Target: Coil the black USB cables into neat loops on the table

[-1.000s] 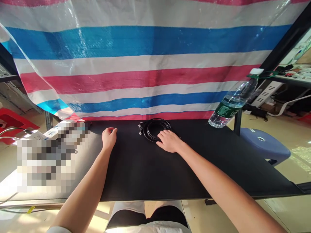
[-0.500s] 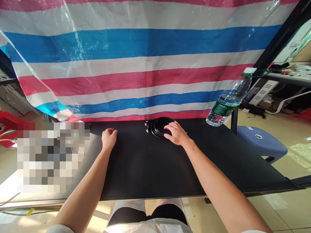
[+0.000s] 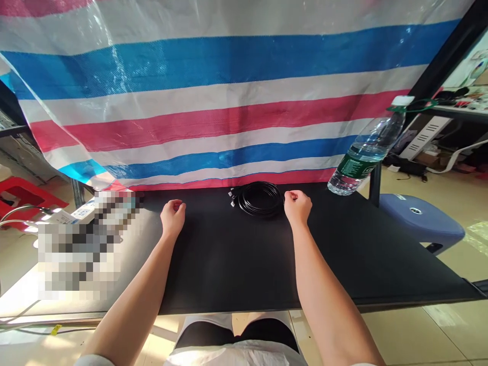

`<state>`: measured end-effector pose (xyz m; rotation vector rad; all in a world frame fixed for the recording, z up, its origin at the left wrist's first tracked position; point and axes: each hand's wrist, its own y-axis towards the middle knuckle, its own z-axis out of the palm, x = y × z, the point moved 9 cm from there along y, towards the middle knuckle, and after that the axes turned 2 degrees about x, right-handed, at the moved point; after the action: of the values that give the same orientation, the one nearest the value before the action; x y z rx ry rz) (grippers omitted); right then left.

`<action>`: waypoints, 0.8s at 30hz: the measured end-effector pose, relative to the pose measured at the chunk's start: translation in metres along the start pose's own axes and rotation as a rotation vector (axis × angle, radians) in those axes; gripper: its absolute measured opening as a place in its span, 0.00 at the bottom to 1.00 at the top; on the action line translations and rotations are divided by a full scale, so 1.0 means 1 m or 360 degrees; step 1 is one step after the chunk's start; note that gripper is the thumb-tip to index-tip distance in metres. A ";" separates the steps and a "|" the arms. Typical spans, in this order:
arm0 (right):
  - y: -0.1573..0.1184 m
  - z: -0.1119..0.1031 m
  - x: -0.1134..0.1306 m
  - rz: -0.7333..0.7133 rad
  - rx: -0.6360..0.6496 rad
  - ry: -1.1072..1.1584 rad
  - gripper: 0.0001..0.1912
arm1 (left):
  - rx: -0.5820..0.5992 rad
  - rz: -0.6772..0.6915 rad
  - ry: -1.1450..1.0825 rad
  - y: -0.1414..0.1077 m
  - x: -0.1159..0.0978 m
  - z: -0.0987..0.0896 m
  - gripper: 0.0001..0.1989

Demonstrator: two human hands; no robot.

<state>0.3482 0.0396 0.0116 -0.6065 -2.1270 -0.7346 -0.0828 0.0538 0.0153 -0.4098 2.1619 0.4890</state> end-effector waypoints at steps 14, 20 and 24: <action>0.001 0.026 0.000 0.0015 0.0408 0.0265 0.10 | 0.0162 -0.0081 -0.0117 -0.006 -0.001 0.016 0.05; 0.001 0.037 0.002 -0.0079 0.0389 0.0896 0.18 | 0.0205 0.0020 -0.0104 -0.007 -0.005 0.021 0.06; -0.006 0.034 0.023 -0.0304 0.0517 0.0975 0.16 | 0.0433 0.0392 -0.0195 -0.024 -0.031 0.037 0.13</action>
<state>0.3134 0.0622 0.0101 0.0094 -1.6827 -0.5638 -0.0290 0.0544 0.0148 0.0369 2.1308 0.3370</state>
